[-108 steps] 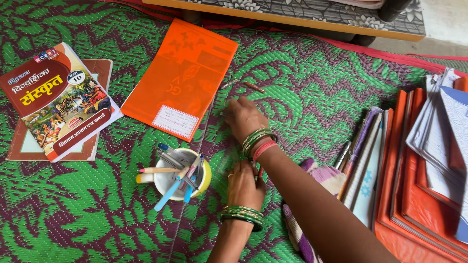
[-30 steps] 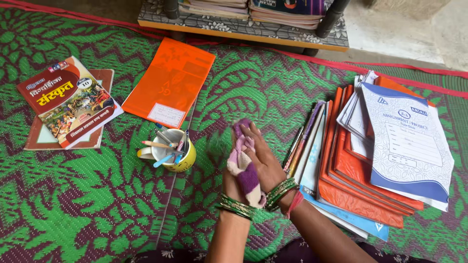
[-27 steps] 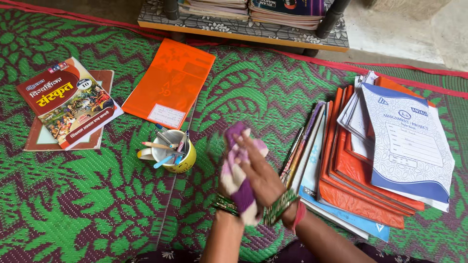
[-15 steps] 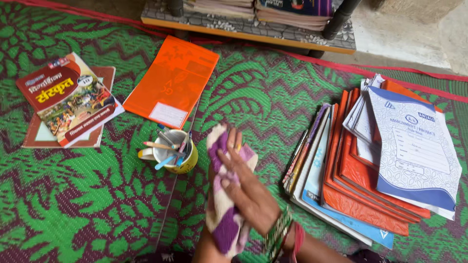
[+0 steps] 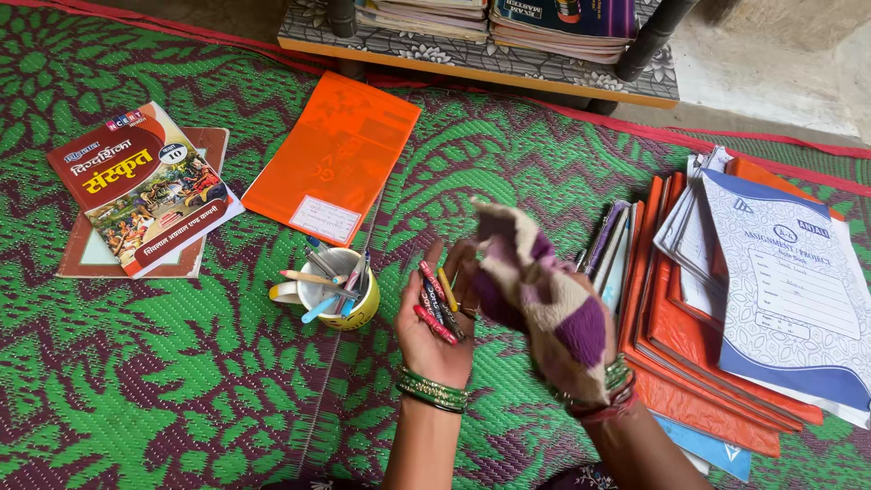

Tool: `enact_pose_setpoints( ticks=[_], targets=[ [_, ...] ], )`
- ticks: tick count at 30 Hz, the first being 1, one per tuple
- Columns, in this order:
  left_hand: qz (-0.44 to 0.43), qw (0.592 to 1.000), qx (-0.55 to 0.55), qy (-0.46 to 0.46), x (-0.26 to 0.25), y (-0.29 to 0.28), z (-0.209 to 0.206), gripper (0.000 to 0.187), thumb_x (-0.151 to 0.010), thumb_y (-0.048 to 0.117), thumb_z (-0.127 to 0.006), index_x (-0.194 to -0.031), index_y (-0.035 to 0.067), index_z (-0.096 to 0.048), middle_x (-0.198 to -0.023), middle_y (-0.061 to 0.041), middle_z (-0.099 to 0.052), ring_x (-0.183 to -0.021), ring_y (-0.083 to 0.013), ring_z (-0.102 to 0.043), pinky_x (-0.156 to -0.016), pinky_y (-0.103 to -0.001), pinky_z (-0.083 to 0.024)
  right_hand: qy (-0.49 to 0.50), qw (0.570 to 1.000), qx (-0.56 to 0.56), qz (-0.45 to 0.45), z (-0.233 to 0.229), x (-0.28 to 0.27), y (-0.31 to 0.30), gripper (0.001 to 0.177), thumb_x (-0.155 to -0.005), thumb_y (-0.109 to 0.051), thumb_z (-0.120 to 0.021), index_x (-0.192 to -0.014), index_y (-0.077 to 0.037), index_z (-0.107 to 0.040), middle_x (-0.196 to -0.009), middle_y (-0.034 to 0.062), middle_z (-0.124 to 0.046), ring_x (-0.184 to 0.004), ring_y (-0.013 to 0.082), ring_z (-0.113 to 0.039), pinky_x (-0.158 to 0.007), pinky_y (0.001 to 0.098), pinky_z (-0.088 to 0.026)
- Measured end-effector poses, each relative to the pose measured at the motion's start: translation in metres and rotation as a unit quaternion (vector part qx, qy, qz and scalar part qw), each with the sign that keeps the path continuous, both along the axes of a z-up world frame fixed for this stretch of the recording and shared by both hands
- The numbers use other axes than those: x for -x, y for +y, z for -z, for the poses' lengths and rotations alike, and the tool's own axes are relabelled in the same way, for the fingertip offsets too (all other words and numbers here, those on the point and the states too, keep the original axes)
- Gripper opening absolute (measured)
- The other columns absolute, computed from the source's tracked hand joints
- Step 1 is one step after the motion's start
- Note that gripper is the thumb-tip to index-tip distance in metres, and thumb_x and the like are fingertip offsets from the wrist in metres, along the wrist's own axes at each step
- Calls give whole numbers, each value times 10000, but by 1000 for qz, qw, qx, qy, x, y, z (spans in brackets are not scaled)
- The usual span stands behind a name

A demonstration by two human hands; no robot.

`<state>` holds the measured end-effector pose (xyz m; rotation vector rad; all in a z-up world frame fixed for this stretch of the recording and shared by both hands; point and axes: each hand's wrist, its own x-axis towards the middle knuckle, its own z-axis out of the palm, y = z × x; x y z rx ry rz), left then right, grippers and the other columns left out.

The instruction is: The person organizes pens and pencils into a yellow mug, then wipes the covers of several books and notebooks with a cloth. The person places the mug and cleaned books onto a nearby table.

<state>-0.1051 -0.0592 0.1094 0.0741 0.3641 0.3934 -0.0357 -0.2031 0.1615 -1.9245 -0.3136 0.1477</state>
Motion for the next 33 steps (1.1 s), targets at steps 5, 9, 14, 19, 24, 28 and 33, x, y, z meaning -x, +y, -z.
enact_pose_setpoints(
  ticks=[5, 9, 14, 19, 24, 28, 33],
  targets=[
    [5, 999, -33, 12, -10, -9, 7, 575, -1037, 396, -454, -1499, 56, -464, -1478, -182, -553, -1349, -261, -546, -1117, -424, -433, 240, 957, -161, 22, -15, 4, 23, 410, -1016, -319, -530, -1270, -11, -622, -1043, 135, -681, -877, 240, -693, -739, 375, -589],
    [37, 995, -85, 39, -19, -20, 21, 601, -1030, 441, -438, -1524, 98, -439, -1475, -157, -538, -1324, -270, -531, -1111, -436, -456, -203, 949, 115, -211, 0, 34, 41, 563, -1043, -327, -508, -1541, -67, -473, -1542, 315, -488, -1352, 454, -519, -1087, 459, -437],
    [63, 977, -165, 122, -9, -24, 26, 605, -1041, 410, -468, -1600, 179, -449, -1513, -47, -539, -1308, -201, -521, -1076, -374, -444, 128, 981, 96, -114, 9, 34, 54, 600, -956, -312, -517, -1544, -246, -415, -1404, 133, -634, -1239, 274, -684, -1064, 352, -533],
    [-14, 976, -187, 108, -9, -7, 24, 535, -1024, 373, -511, -1501, 130, -513, -1496, -38, -567, -1316, -160, -571, -1133, -348, -421, 88, 980, -38, -175, 23, 38, 48, 402, -1026, -112, -534, -1425, -87, -584, -1344, 185, -678, -1214, 272, -634, -1018, 347, -479],
    [3, 986, 43, 159, 7, 0, 18, 426, -981, 308, -575, -1359, 123, -642, -1233, -74, -694, -1118, -219, -638, -945, -385, -514, 165, 982, -61, -67, 36, -1, 33, 188, -1013, -114, -515, -1118, -84, -668, -1025, 146, -740, -807, 206, -713, -637, 324, -583],
    [3, 984, 39, 175, 14, 5, 31, 382, -968, 265, -550, -1297, 93, -642, -1130, -126, -709, -987, -199, -692, -790, -293, -603, -73, 915, 389, -78, 34, -44, 20, 209, -1078, -207, -510, -1113, -89, -679, -985, 94, -757, -805, 180, -726, -667, 320, -611],
    [6, 983, -24, 181, 36, 13, 54, 368, -991, 351, -610, -1264, 112, -672, -970, -57, -677, -689, -93, -521, -505, -199, -407, 57, 991, -62, 104, 53, -63, 22, 320, -975, -177, -603, -1261, -49, -669, -1192, 153, -706, -1018, 235, -702, -876, 344, -584]
  ],
)
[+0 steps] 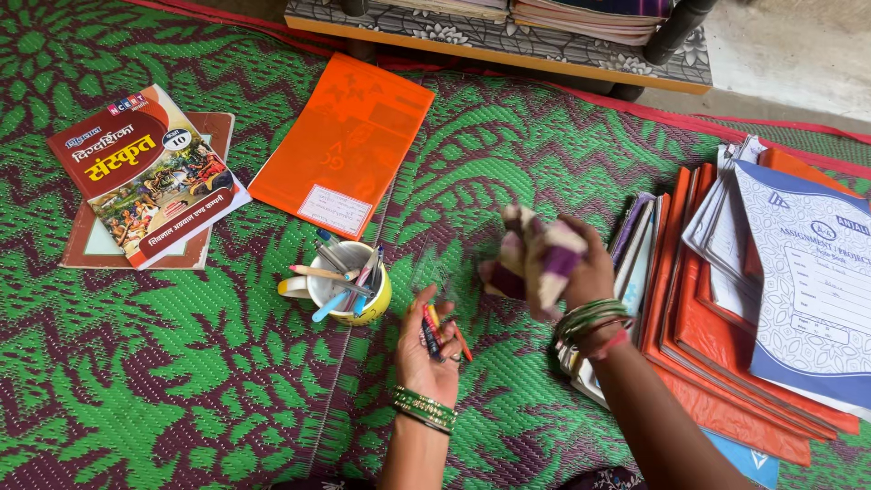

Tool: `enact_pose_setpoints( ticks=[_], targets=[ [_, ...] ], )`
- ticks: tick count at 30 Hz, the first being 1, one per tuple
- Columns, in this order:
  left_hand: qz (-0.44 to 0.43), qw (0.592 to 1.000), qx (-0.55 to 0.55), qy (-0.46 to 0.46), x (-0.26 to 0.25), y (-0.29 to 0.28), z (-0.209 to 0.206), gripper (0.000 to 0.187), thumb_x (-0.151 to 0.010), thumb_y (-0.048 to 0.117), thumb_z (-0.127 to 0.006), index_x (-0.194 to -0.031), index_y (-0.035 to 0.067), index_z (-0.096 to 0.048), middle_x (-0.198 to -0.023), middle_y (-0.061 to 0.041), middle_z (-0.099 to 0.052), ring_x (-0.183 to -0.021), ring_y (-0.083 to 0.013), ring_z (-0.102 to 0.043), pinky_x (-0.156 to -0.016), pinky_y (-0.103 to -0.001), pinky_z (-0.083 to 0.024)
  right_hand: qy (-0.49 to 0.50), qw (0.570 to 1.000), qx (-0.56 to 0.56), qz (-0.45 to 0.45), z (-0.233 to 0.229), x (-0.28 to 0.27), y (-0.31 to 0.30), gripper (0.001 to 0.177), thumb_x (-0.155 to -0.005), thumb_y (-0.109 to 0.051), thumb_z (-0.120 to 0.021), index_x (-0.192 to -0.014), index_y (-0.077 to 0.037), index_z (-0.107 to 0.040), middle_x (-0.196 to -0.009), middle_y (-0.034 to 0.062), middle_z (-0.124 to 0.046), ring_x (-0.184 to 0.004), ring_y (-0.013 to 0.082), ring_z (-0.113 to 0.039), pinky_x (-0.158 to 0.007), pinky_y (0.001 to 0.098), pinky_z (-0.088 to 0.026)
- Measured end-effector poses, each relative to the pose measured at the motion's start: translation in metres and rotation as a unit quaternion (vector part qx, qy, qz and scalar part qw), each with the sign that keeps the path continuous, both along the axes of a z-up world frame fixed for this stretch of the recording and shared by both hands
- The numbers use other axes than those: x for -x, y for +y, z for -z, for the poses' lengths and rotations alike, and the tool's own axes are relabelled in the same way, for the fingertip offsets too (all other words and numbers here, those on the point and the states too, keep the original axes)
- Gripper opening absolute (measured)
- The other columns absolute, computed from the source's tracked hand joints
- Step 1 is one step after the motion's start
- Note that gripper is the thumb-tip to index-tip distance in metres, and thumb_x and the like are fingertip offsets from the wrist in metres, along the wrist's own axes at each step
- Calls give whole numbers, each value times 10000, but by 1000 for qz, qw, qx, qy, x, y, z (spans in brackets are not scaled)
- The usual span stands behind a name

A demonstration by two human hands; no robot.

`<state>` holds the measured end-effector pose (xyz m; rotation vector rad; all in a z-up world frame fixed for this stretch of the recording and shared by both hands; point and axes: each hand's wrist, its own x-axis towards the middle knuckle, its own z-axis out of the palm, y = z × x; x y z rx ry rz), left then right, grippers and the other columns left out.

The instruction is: The person organizes pens and pencils into a yellow mug, then wipes the covers of several books and notebooks with a cloth. The person places the mug and cleaned books onto a nearby table.

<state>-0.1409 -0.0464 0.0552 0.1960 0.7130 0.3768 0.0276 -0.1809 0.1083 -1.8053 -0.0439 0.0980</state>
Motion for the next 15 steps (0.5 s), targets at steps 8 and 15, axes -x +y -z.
enact_pose_setpoints(
  ticks=[8, 15],
  targets=[
    [-31, 989, -53, 133, 30, 20, 1, 387, -979, 360, -579, -1306, 157, -616, -1051, -60, -688, -876, -134, -624, -791, -278, -519, -170, 863, 365, -306, 46, 109, 22, 311, -872, -333, -718, -1076, -115, -631, -983, 114, -598, -778, 357, -649, -568, 477, -535],
    [2, 999, 10, 30, 30, 10, -56, 434, -1020, 340, -484, -1294, 23, -597, -1083, -123, -708, -929, -191, -658, -852, -328, -544, -7, 975, 47, -216, 47, 92, 39, 263, -927, -97, -660, -1185, -49, -642, -965, 49, -732, -819, 147, -715, -705, 318, -572]
  ],
)
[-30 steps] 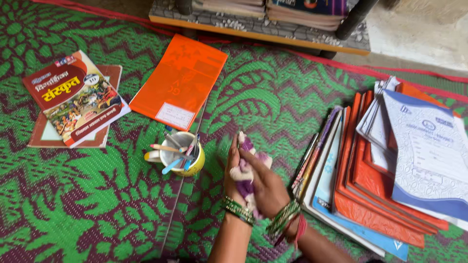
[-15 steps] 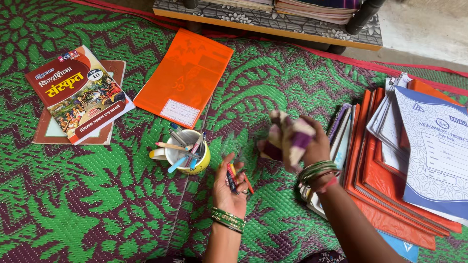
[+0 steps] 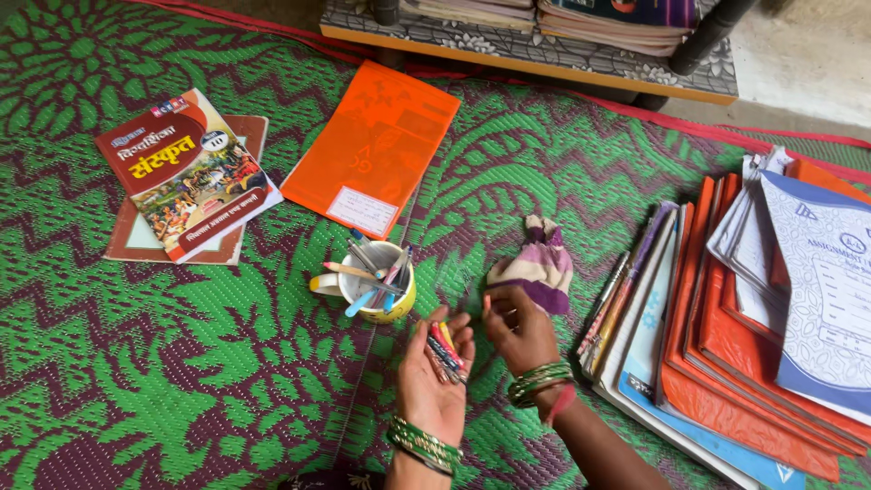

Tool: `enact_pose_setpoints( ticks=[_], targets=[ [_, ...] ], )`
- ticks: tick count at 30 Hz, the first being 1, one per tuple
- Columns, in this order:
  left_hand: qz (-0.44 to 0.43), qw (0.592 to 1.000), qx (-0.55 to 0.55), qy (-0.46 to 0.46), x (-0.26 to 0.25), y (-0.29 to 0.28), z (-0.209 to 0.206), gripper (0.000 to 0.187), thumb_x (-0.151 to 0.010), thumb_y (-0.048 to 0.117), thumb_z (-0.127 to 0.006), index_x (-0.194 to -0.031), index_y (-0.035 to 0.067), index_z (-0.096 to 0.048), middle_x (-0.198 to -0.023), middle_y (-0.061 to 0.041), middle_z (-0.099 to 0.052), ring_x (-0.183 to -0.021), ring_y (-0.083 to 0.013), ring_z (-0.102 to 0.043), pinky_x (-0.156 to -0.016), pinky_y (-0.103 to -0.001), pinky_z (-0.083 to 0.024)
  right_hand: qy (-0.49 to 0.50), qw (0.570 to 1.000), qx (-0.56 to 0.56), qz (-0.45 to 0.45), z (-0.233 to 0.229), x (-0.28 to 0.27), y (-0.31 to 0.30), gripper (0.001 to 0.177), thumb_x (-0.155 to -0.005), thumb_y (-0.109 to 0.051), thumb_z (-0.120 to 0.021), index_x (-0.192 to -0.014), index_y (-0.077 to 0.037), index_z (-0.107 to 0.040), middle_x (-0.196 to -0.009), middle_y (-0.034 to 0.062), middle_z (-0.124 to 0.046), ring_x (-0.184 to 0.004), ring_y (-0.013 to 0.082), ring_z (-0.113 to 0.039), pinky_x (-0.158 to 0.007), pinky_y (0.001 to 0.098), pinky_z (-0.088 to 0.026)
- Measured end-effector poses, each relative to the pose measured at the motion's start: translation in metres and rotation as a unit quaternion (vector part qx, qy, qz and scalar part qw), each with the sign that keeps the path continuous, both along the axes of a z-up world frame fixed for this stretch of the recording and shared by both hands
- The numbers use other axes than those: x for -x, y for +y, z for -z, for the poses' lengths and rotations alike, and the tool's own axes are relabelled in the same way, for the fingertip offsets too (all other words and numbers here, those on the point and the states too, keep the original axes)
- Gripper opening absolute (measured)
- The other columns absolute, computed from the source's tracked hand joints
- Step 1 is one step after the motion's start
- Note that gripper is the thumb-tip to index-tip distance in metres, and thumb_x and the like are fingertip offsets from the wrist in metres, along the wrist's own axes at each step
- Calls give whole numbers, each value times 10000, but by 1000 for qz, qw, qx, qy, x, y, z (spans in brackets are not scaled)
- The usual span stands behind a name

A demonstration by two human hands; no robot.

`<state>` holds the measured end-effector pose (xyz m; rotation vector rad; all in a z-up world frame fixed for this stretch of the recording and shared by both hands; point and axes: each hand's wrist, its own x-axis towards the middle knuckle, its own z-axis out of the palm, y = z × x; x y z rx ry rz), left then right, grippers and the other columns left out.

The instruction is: The person organizes pens and pencils into a yellow mug, then wipes the covers of several books and notebooks with a cloth. The person places the mug and cleaned books onto a nearby table.

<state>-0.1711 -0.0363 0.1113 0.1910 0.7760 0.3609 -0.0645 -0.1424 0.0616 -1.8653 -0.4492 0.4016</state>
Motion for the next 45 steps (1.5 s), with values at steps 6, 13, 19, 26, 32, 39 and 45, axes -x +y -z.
enact_pose_setpoints(
  ticks=[6, 13, 19, 26, 32, 39, 45],
  targets=[
    [-21, 989, -113, -93, 0, 53, -77, 435, -1041, 335, -453, -1309, 23, -594, -1051, -82, -667, -968, -175, -641, -861, -338, -516, 133, 970, -199, -41, -67, -4, 39, 312, -972, -85, -643, -1278, -24, -629, -952, 26, -690, -795, 97, -664, -702, 265, -548],
    [-110, 934, -335, -54, -14, 128, -90, 569, -1073, 530, -397, -1256, 31, -600, -1051, -106, -608, -968, -172, -587, -934, -333, -474, 42, 985, -151, -65, -124, -1, 109, 306, -950, -90, -673, -1247, -24, -636, -946, 61, -748, -824, 129, -714, -725, 276, -566],
    [-89, 923, -374, -13, -22, 117, -63, 652, -1027, 601, -347, -1202, 19, -582, -1092, -110, -622, -1090, -191, -586, -1016, -355, -414, -91, 993, 13, -74, -124, 12, 116, 236, -892, -93, -685, -1126, -76, -710, -1017, 46, -777, -899, 121, -741, -664, 292, -560],
    [-131, 903, -409, 10, -8, 122, -60, 643, -1043, 581, -343, -1270, 24, -569, -1157, -162, -644, -1180, -248, -603, -1135, -434, -380, -81, 996, -8, 25, -82, 9, 83, 351, -882, 9, -570, -1204, -87, -673, -1156, 70, -774, -1051, 168, -753, -839, 310, -618],
    [-82, 900, -392, 174, 14, 141, -25, 646, -1010, 522, -304, -1364, 47, -562, -1390, -130, -599, -1375, -257, -497, -1191, -462, -276, -44, 978, 153, -138, -39, 30, 77, 1086, -742, -192, -903, -1561, -94, -197, -1524, 224, -385, -1376, 358, -439, -1108, 471, -379],
    [7, 900, -372, 229, 3, 135, -3, 632, -986, 543, -328, -1306, 132, -685, -1597, -53, -409, -1503, -236, -320, -1208, -443, -192, -51, 986, 87, -133, -34, 29, 113, 1137, -665, -284, -921, -1544, -35, -243, -1415, 229, -556, -1347, 356, -549, -1130, 432, -430],
    [33, 872, -436, 218, -9, 131, -38, 421, -942, 422, -566, -1172, 109, -728, -1404, -113, -574, -1295, -215, -544, -1090, -410, -389, -130, 984, 21, -117, -69, 21, 99, 1056, -640, -248, -941, -1480, 7, -354, -1319, 209, -588, -1265, 326, -614, -1060, 424, -505]
  ],
)
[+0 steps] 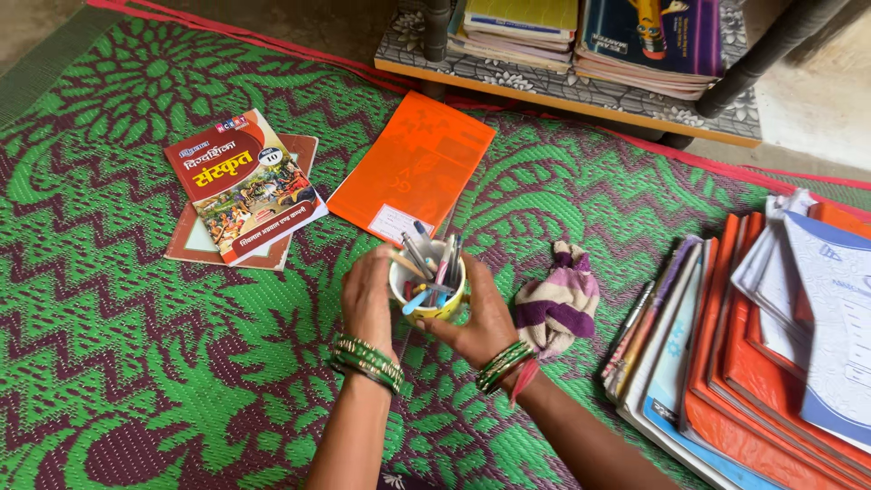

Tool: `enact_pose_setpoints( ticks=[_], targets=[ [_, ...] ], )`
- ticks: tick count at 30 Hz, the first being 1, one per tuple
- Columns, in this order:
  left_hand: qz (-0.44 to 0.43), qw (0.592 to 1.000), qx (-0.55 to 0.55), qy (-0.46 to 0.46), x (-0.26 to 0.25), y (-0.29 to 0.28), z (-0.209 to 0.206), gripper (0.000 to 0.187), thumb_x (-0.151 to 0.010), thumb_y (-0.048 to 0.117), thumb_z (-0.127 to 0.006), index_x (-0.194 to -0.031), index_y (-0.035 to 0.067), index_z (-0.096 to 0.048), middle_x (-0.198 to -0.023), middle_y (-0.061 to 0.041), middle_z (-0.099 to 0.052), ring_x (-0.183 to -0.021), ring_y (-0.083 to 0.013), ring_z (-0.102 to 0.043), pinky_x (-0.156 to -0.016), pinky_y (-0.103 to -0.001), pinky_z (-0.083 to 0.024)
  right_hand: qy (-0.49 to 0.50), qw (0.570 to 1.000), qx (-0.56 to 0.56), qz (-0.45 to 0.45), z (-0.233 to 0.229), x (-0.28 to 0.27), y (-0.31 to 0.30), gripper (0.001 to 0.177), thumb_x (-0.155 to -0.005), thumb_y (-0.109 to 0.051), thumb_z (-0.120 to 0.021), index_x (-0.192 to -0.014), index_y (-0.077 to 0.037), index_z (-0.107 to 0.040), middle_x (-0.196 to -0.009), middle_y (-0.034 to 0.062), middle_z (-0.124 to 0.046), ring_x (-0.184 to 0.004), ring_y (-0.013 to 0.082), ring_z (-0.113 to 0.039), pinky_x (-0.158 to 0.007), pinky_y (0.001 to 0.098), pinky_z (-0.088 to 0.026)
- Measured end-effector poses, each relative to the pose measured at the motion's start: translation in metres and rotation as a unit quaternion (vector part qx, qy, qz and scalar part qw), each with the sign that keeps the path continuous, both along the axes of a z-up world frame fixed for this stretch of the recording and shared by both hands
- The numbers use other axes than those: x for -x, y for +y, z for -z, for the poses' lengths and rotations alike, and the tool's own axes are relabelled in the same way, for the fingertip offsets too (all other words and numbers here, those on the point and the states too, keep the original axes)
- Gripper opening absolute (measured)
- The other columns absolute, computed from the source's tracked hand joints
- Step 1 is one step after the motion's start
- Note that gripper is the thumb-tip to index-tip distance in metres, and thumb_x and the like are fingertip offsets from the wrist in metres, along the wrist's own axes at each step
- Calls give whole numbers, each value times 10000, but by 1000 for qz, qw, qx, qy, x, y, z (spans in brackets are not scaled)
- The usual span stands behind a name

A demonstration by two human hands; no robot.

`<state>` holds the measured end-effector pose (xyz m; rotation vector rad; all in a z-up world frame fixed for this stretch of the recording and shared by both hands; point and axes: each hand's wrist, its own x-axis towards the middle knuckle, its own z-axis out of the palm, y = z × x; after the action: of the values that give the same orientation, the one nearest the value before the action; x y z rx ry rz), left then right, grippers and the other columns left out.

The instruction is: The person organizes pens and pencils into a yellow mug, then wipes the covers of several books and notebooks with a cloth. The person places the mug and cleaned books onto a nearby table.

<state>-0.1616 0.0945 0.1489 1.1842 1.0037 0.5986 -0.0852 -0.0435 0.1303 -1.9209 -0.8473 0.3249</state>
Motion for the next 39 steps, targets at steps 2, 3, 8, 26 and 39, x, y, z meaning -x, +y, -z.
enact_pose_setpoints(
  ticks=[2, 3, 8, 26, 39],
  targets=[
    [27, 998, -55, -11, -10, -6, -18, 330, -928, 349, -675, -1097, 70, -723, -1232, -124, -665, -1136, -191, -622, -998, -371, -478, -13, 999, -40, -9, -23, -9, -10, 1029, -651, -241, -938, -1477, 0, -373, -1310, 193, -595, -1265, 312, -629, -1040, 412, -536],
    [40, 995, -86, -20, -16, -8, -29, 292, -926, 317, -701, -1049, 53, -720, -1142, -107, -708, -1054, -165, -636, -950, -342, -499, -20, 999, -35, -1, -37, -15, -15, 1041, -641, -245, -946, -1474, -1, -372, -1317, 190, -588, -1262, 308, -625, -1032, 410, -537],
    [89, 973, -142, -160, -50, -25, -102, 220, -944, 224, -733, -975, 10, -695, -979, -37, -702, -937, -111, -624, -869, -266, -507, -51, 996, -47, 50, -124, -36, -40, 1025, -616, -245, -958, -1453, -16, -412, -1358, 173, -567, -1285, 293, -597, -1017, 406, -550],
    [226, 917, -180, -276, -166, -119, -382, 1037, -834, 335, -770, -1576, 2, -126, -1452, -188, -540, -1287, -220, -602, -1020, -329, -510, -49, 984, -144, 90, -427, -162, -139, 850, -713, -331, -860, -1429, -65, -487, -1261, 134, -709, -1153, 236, -692, -887, 392, -605],
    [221, 841, -390, -303, -309, -87, -524, 674, -860, 321, -756, -1446, 108, -500, -1241, -103, -740, -1086, -201, -759, -924, -356, -616, -122, 978, -111, 124, -580, -300, -127, 772, -736, -532, -793, -1353, -125, -568, -1147, 84, -757, -995, 214, -779, -723, 377, -673]
  ],
)
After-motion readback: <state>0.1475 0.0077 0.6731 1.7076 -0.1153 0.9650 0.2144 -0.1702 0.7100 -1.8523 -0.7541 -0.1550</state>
